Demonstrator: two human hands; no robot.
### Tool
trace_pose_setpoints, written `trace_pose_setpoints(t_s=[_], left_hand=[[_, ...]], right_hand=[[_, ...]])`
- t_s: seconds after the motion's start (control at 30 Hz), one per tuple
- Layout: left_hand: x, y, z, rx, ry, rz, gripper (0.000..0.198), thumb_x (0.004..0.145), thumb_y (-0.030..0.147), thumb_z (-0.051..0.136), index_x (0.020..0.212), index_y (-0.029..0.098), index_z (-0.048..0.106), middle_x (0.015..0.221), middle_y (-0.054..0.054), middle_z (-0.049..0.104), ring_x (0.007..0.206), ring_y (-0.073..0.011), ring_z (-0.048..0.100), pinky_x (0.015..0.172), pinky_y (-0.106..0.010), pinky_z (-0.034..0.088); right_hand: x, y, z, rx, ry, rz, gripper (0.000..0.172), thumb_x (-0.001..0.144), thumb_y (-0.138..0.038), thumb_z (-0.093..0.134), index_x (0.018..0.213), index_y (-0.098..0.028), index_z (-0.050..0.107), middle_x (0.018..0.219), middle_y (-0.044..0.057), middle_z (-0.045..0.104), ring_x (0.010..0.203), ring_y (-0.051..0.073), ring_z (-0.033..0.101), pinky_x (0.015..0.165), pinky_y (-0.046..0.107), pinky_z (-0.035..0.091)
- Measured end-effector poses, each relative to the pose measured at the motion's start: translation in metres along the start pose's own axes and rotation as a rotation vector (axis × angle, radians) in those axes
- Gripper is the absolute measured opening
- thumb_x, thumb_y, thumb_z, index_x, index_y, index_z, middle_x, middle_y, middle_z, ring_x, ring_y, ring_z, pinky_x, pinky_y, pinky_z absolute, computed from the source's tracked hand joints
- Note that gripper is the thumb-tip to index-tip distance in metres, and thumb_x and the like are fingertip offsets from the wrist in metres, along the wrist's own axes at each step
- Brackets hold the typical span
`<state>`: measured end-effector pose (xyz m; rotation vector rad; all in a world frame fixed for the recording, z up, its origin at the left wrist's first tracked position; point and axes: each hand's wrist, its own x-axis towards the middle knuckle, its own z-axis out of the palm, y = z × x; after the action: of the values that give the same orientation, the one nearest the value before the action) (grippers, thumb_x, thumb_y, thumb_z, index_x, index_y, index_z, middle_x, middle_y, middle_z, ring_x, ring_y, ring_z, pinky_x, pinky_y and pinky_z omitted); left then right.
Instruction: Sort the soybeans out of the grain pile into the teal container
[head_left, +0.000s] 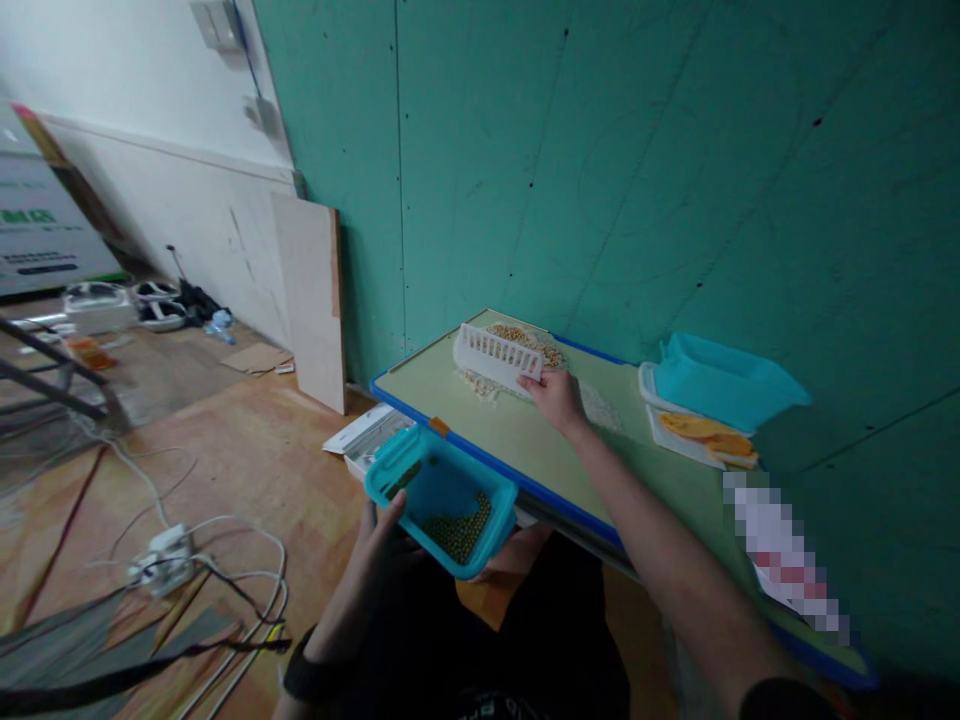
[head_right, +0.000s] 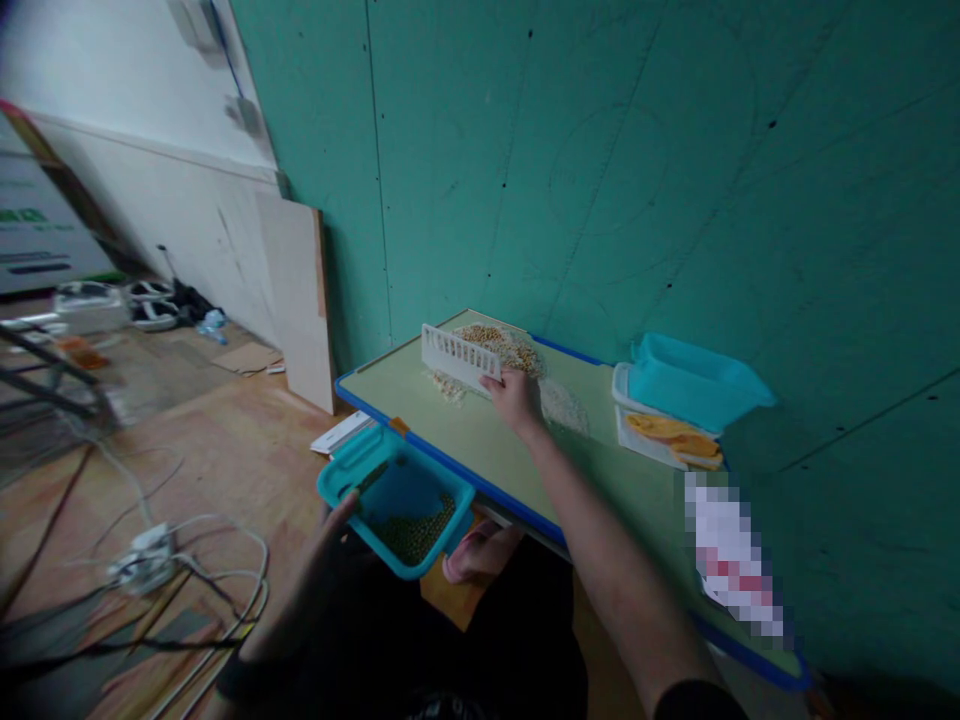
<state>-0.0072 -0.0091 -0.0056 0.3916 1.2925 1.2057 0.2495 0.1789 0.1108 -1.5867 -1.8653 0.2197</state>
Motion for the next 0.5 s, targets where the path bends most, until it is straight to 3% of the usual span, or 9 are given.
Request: trace_pose_setpoints(t_s=[0.5], left_hand=[[0.002, -0.009, -0.002, 0.015, -0.043, 0.042, 0.083, 0.094, 0.060, 0.071, 0.164, 0.042, 0.031, 0.148, -0.015, 0.065, 0.096, -0.0302, 0.080, 0.077, -0.043, 0.068]], right_hand=[[0.010, 0.014, 0.020, 0.202, -0.033, -0.068, 0.016, 0.086, -0.023, 0.083, 0.101, -0.019, 0.086, 0.094, 0.009, 0.086, 0.098, 0.029, 0.082, 0.087, 0.035, 0.064]])
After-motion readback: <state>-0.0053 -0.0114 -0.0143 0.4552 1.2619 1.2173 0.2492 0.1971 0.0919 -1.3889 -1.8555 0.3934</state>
